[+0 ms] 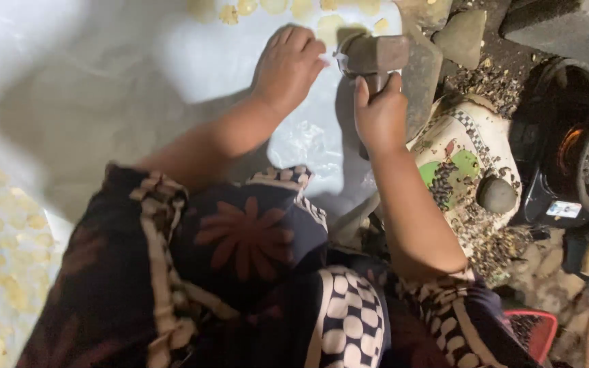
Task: The person sits on the floor and uses a stone to crush nuts on a patterned cloth. They then use a hammer to further crush the nuts on a white sheet before transferring the crushed material into a pot on a stove.
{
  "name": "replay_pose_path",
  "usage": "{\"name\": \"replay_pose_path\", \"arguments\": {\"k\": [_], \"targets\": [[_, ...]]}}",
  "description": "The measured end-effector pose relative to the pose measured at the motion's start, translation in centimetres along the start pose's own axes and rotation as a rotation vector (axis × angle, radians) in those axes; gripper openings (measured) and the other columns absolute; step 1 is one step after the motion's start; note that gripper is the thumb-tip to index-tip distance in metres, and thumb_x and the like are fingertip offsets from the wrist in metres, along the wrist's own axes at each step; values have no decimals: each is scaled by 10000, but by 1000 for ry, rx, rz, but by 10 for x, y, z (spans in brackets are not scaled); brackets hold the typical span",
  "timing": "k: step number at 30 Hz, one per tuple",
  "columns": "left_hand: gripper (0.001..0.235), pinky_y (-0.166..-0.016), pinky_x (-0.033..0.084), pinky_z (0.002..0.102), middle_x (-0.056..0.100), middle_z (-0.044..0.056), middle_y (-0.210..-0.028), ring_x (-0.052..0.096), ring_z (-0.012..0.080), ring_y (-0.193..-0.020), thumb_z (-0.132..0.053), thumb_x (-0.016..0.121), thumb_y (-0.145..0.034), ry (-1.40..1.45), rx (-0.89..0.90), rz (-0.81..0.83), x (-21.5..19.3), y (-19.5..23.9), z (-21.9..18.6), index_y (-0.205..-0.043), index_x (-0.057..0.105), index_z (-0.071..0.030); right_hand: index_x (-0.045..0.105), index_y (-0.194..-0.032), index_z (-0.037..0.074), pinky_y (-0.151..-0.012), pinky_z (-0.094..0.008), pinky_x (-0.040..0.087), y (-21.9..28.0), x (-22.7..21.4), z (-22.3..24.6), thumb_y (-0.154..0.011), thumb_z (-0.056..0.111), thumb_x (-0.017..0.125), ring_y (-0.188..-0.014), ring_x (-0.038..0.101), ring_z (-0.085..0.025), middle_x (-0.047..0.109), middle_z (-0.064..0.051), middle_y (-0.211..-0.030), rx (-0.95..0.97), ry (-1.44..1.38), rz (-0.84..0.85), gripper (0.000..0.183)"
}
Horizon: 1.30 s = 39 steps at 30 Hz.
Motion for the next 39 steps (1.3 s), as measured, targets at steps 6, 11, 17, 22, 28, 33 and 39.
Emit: {"name": "replay_pose_path", "arguments": {"k": [6, 11, 17, 22, 28, 33, 39], "targets": [[292, -866, 469, 412, 598, 41, -997, 543, 294, -927, -191, 891, -830, -31, 32, -47, -11, 17, 7, -1068, 737, -120, 599, -1145, 104, -711, -429, 579, -4, -51, 54, -1023, 418, 627, -799, 738, -258, 754, -96, -989, 261, 9, 231, 338], [168, -859, 467, 402, 598, 32, -946, 541, 279, -890, -106, 816, -897, -21, 38, -79, -31, 20, 4, -1049, 752, -141, 432, -1063, 84, -550, -379, 565, -2, -63, 59, -1078, 264, 567, -699, 625, -205, 612, -108, -899, -16, -241, -5, 225], [92, -832, 502, 405, 634, 47, -947, 562, 291, -894, -82, 824, -892, 60, 18, -108, -5, 11, 6, -943, 767, -132, 522, -1059, 94, -413, -336, 511, -14, -38, 43, -1061, 307, 605, -461, 600, -170, 623, -46, -682, 228, -219, 253, 229], [110, -766, 403, 419, 561, -4, -895, 546, 279, -881, -286, 798, -844, 55, -90, -22, 11, 1, 3, -880, 717, -220, 404, -895, 124, -419, -325, 447, 18, -125, 105, -1169, 282, 534, -446, 535, -173, 523, -82, -596, -129, -444, -61, 342], [178, -781, 409, 441, 558, 65, -933, 537, 321, -917, -280, 739, -857, -79, -28, -38, 0, -3, 4, -909, 668, -126, 304, -877, 152, -478, -331, 411, 5, -88, 53, -1016, 173, 534, -548, 467, -196, 439, -88, -693, -194, -686, -572, 270], [109, -831, 488, 389, 588, 55, -942, 566, 277, -876, -74, 776, -905, -190, 44, -138, -33, 17, 14, -980, 709, -118, 454, -1096, 9, -610, -628, 436, -7, 14, 19, -991, 397, 621, -736, 619, -589, 688, -318, -823, -70, 78, 7, 435], [188, -842, 503, 384, 585, 93, -989, 549, 288, -934, -88, 866, -906, 16, -32, -76, -33, 26, 22, -970, 693, -55, 516, -1207, 120, -485, -367, 556, 2, -19, 68, -967, 291, 623, -423, 632, -201, 661, -93, -737, 84, -328, 161, 313]]}}
Point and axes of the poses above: each hand's wrist, its own y-axis away from the middle knuckle, its own x-axis out of the palm, z = x × y, the point moved 6 cm from there along -y, towards the middle knuckle
